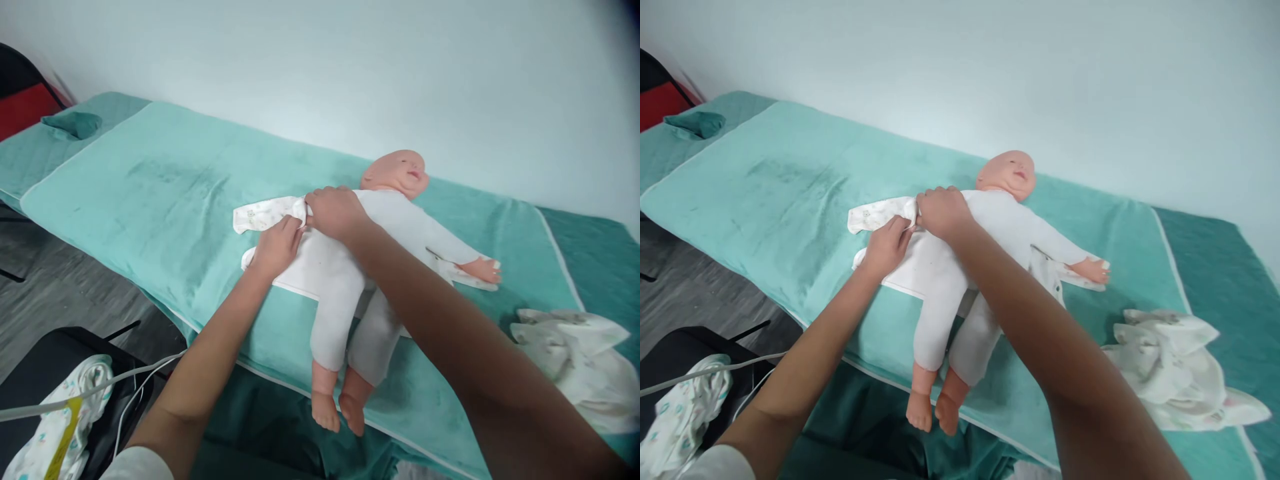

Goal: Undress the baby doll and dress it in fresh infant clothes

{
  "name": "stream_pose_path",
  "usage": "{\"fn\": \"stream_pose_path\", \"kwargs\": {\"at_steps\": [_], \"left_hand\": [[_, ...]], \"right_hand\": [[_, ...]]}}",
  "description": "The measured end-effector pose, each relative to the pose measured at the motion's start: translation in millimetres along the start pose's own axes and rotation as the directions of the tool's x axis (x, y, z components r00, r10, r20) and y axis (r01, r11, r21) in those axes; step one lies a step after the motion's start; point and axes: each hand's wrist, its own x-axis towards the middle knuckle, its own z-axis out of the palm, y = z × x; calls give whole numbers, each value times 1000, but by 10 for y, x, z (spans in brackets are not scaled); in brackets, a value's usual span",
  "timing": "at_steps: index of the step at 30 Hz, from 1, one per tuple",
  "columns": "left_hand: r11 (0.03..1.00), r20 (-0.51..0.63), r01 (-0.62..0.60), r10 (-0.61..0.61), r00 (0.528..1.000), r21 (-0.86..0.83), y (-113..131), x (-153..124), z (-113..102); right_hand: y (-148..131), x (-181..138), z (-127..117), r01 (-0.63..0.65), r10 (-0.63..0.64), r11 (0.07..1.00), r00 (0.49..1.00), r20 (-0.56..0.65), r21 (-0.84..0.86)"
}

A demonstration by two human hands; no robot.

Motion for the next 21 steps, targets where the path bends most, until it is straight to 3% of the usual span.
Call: {"fn": "stream_pose_path", "kwargs": {"at_steps": [4,8,10,11,13,15,16,17,18,21], "left_hand": [[1000,-17,-19,19,1000,19,15,-12,-10],[998,-54,58,-55,997,39,5,-14,-24],[984,-84,151,-143,986,99,12,-16,-21],[972,-101,196,-184,978,128,16,-18,-17],[953,-134,258,-238,962,159,23,-31,-8],[947,-165,284,-259,952,151,26,-53,-1],[946,-180,293,-266,947,141,27,-65,0],[944,-196,302,-274,941,129,29,-76,0],[943,-214,312,-284,935,115,30,-85,-3],[935,-264,351,-325,908,55,29,-95,-14]], "right_hand": [[-2,-36,0,-19,23,994,999,-33,109],[66,-292,-33,-65,145,942,964,-224,330],[112,-523,-31,-110,290,890,886,-361,443],[141,-663,-20,-141,379,858,822,-425,493],[217,-967,30,-231,573,779,639,-513,583],[320,-1265,123,-325,721,681,452,-525,656],[378,-1396,183,-376,767,637,396,-504,673],[436,-1506,249,-428,806,589,367,-465,685],[491,-1594,316,-474,839,540,368,-401,695],[606,-1719,478,-535,883,412,435,-177,737]]}}
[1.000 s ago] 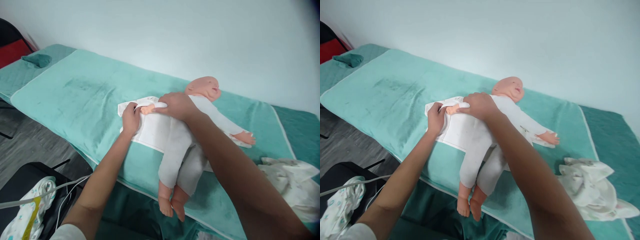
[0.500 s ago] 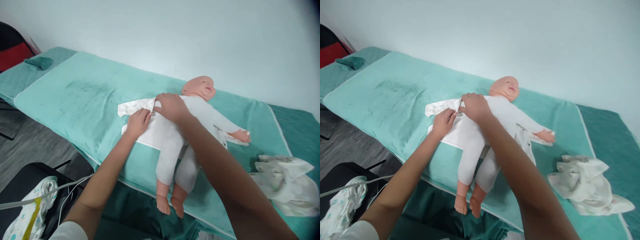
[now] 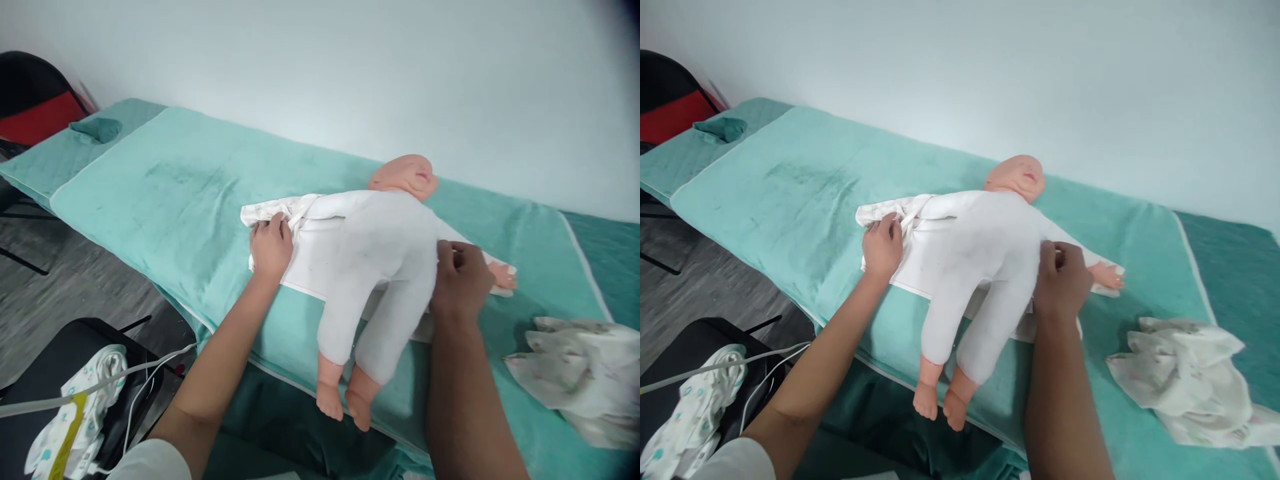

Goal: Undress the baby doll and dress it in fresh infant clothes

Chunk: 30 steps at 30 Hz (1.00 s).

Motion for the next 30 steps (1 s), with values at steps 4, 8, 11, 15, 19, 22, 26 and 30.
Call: {"fn": "stream_pose_path", "kwargs": {"at_steps": [4,8,11,15,19,22,26,30], "left_hand": [[991,-7,92,-93,996,-100,-35,30,19],[983,-50,96,-105,993,-156,-111,50,60],[987,-147,47,-69,987,-153,-149,36,58],[992,-220,-72,47,974,-108,-108,18,15],[978,-68,-202,199,978,-42,43,84,-6],[985,44,-165,163,986,46,164,205,-2],[993,160,-82,68,985,83,288,428,-1],[992,169,-123,118,978,19,477,606,-3]], "right_hand": [[38,12,44,-29,25,997,998,62,65],[26,-6,76,14,-21,983,999,36,184],[48,-9,109,-46,36,954,999,39,295],[42,6,139,-70,41,934,995,89,351],[34,17,166,-20,-28,926,992,121,377],[52,19,203,-27,-54,902,983,174,432],[35,18,248,17,-136,882,966,218,471],[-51,3,278,43,-216,852,936,276,522]]}}
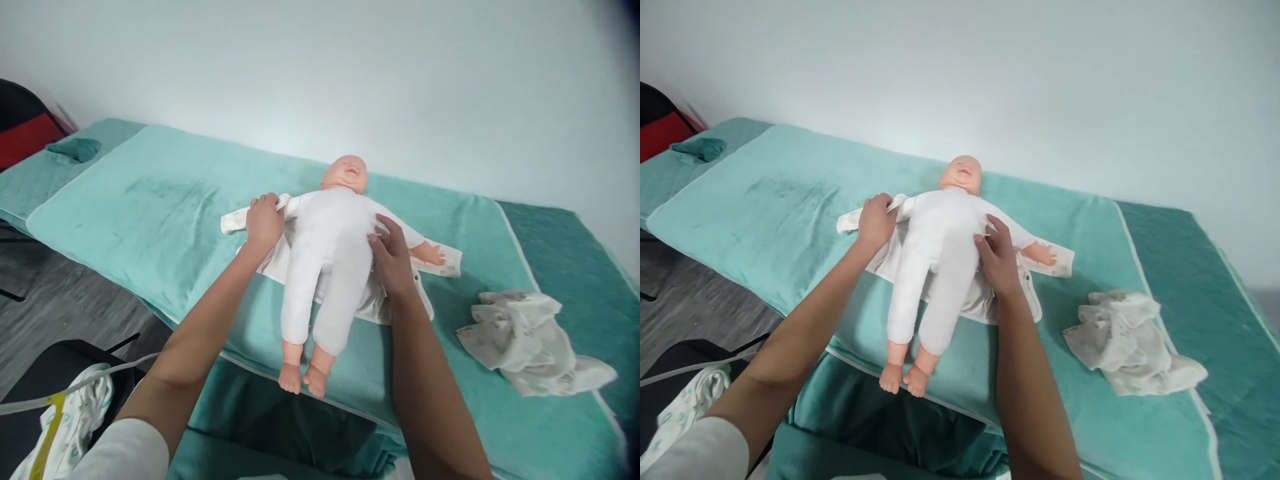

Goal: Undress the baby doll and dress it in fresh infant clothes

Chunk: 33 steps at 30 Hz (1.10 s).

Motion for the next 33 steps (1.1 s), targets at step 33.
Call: {"fn": "stream_pose_path", "kwargs": {"at_steps": [33], "left_hand": [[809,55,-218,295,954,-546,328,-996,-378]], "right_hand": [[139,28,80,-69,21,952,987,161,299]]}}
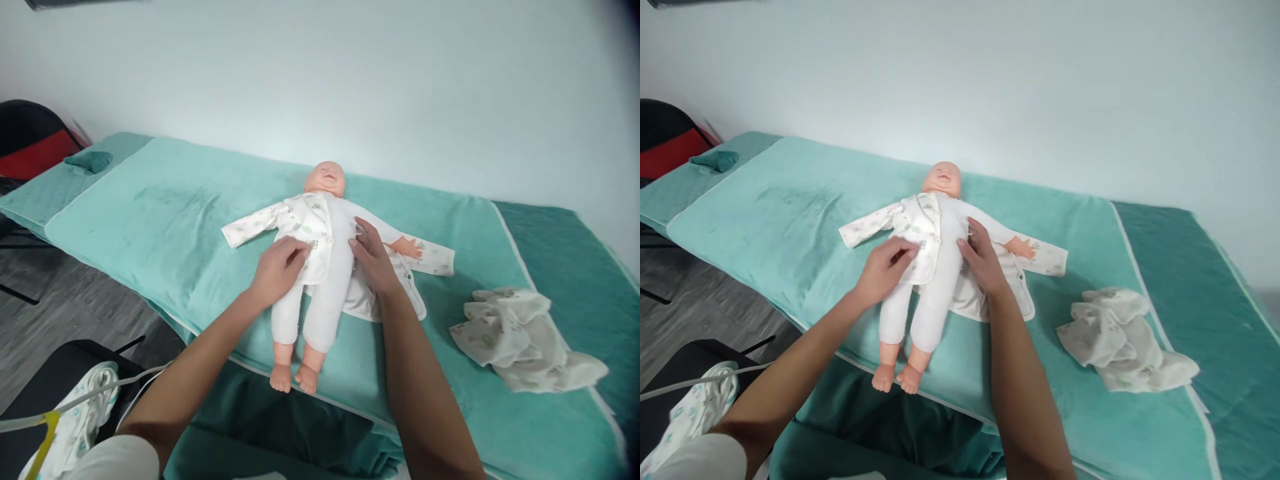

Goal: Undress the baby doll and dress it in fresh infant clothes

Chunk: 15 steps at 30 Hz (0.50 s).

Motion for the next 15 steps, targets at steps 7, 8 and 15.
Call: {"fn": "stream_pose_path", "kwargs": {"at_steps": [7,8,15], "left_hand": [[836,-202,154,-53,978,527,-728,-186,-386],[760,-199,191,-83,977,622,-864,-151,-460],[586,-86,193,-205,975,787,-1477,189,-871]], "right_hand": [[-19,-19,9,-4,3,999,1000,-12,-41],[-17,-20,9,3,-4,998,1000,-27,-62],[-15,-32,-1,-7,-1,989,999,-52,-144]]}}
